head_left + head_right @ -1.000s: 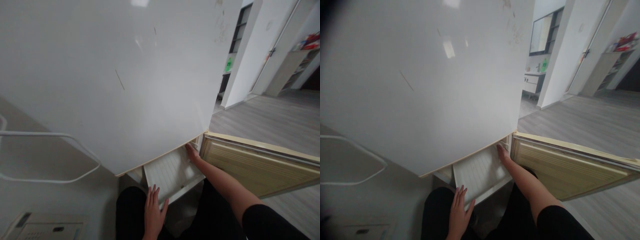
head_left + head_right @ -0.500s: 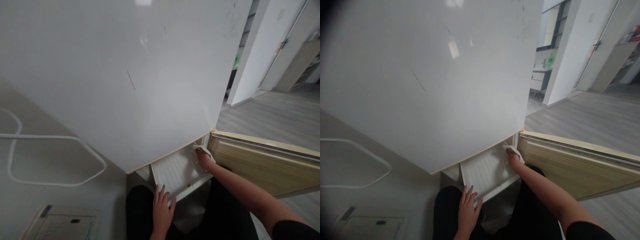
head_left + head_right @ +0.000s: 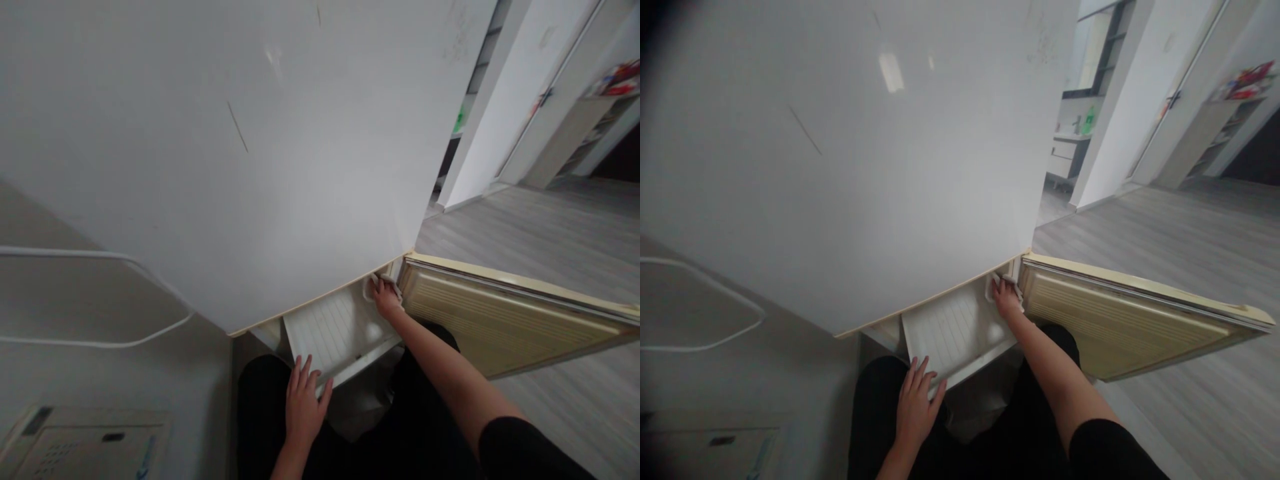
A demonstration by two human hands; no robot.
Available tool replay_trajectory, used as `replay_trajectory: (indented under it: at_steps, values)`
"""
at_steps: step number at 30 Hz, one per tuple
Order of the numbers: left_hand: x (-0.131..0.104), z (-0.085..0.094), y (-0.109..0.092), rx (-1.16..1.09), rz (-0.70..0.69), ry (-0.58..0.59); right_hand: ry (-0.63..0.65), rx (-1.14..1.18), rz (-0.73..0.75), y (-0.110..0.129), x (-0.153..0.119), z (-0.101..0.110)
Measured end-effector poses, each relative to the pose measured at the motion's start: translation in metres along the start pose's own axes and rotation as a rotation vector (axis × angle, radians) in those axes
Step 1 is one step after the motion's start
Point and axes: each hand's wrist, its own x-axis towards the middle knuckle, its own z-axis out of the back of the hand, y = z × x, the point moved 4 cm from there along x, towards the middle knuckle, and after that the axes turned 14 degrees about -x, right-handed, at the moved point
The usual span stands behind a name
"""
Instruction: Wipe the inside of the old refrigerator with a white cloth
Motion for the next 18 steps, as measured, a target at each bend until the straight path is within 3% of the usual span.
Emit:
replay_trajectory:
  at_steps: [3, 7, 10, 12, 14, 18]
  values:
    - [-0.001, -0.001, 0.002, -0.159, 0.067, -0.042, 0.049, 0.012, -0.061, 0.008, -0.002, 0.005]
    - [-0.014, -0.001, 0.020, -0.499, 0.301, -0.249, 0.133, 0.087, 0.002, -0.011, -0.024, 0.013]
    - [-0.027, -0.008, 0.036, -0.701, 0.543, -0.327, 0.176, 0.183, 0.143, -0.031, -0.061, 0.020]
    - [-0.029, -0.013, 0.041, -0.780, 0.642, -0.333, 0.171, 0.277, 0.256, -0.023, -0.097, 0.022]
    - [-0.027, -0.016, 0.041, -0.852, 0.682, -0.352, 0.146, 0.408, 0.352, 0.011, -0.139, 0.021]
    - [-0.022, -0.017, 0.040, -1.019, 0.782, -0.441, 0.087, 0.527, 0.555, 0.132, -0.215, 0.016]
